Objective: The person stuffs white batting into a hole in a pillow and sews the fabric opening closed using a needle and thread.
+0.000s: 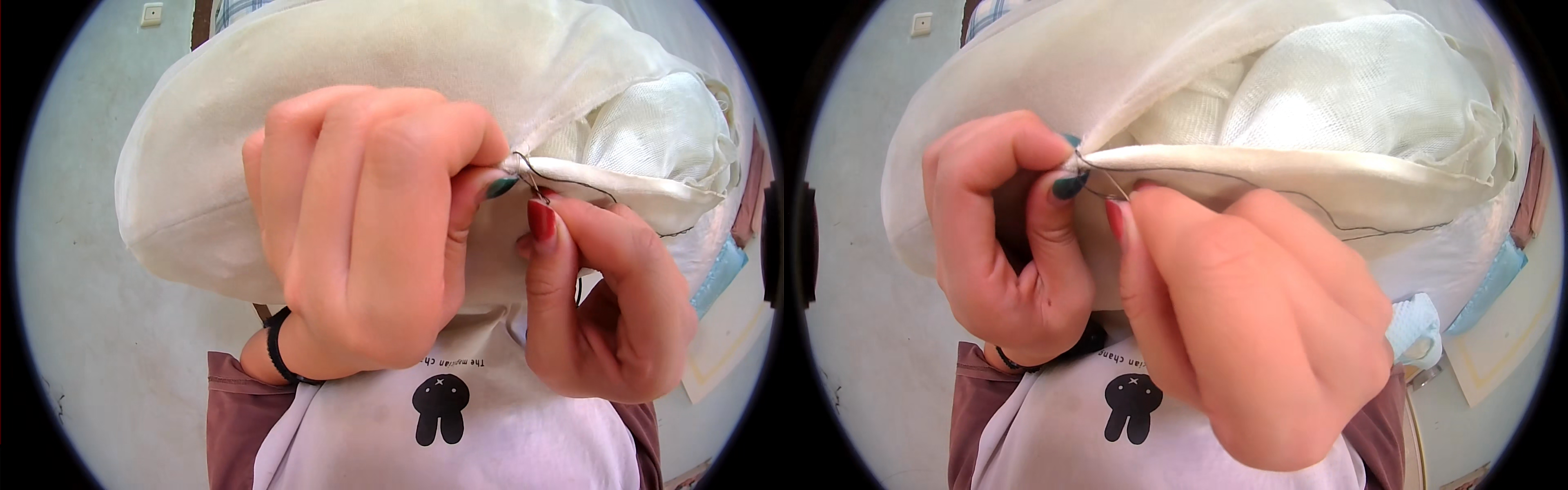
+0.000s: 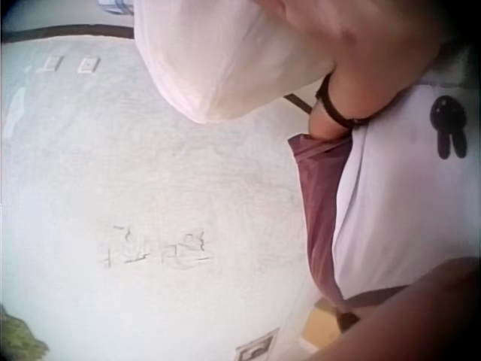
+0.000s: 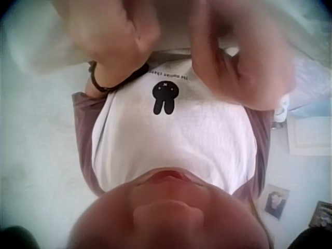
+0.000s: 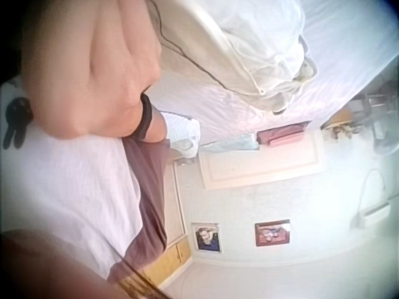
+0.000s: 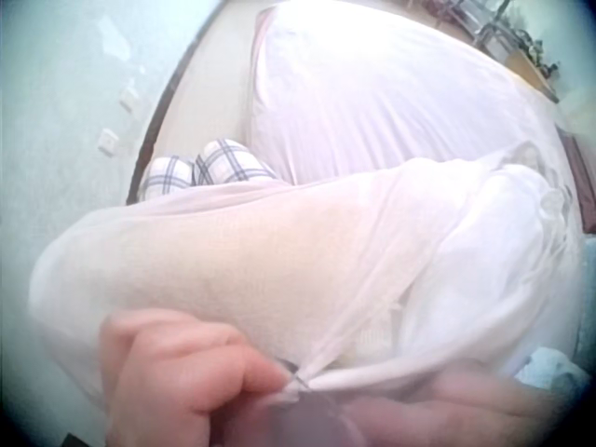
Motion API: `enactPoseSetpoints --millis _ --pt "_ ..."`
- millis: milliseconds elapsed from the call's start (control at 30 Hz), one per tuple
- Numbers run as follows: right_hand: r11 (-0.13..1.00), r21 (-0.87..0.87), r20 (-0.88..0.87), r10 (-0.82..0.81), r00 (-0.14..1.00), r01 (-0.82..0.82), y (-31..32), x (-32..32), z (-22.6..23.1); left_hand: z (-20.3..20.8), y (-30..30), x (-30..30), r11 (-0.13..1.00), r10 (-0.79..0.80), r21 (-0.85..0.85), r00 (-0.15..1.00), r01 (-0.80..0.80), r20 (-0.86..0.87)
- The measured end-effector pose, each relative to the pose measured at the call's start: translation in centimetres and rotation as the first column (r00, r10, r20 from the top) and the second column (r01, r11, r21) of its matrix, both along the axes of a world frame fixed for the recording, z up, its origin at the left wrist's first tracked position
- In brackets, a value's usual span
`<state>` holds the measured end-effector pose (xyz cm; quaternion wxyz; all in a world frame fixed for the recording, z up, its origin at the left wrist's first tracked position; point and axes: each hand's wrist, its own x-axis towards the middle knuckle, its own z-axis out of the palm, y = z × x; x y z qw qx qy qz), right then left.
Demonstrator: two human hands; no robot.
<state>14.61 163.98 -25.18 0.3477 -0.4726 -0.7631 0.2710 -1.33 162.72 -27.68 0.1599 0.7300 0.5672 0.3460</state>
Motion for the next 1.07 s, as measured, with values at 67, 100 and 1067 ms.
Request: enactPoseSetpoints --millis 67,100,1067 --pt "1.0 0.016 -0.004 0.004 1.0 -0.004 0.1 0.0 -0.2 0.1 0.0 0.0 1.0 -0.002 -0.013 1.0 0.002 0.003" --pt "0.999 0.031 -0.006 0.008 1.0 -0.007 0.1 -0.1 -0.4 0.0 0.0 -0.1 1.0 -0.001 -0.011 1.0 0.001 0.003" --pt "0.978 0.193 -0.203 0.123 0.971 -0.084 0.8 -0.4 -3.3 -1.9 0.7 1.8 0.859 0.341 0.434 0.936 -0.273 -0.086"
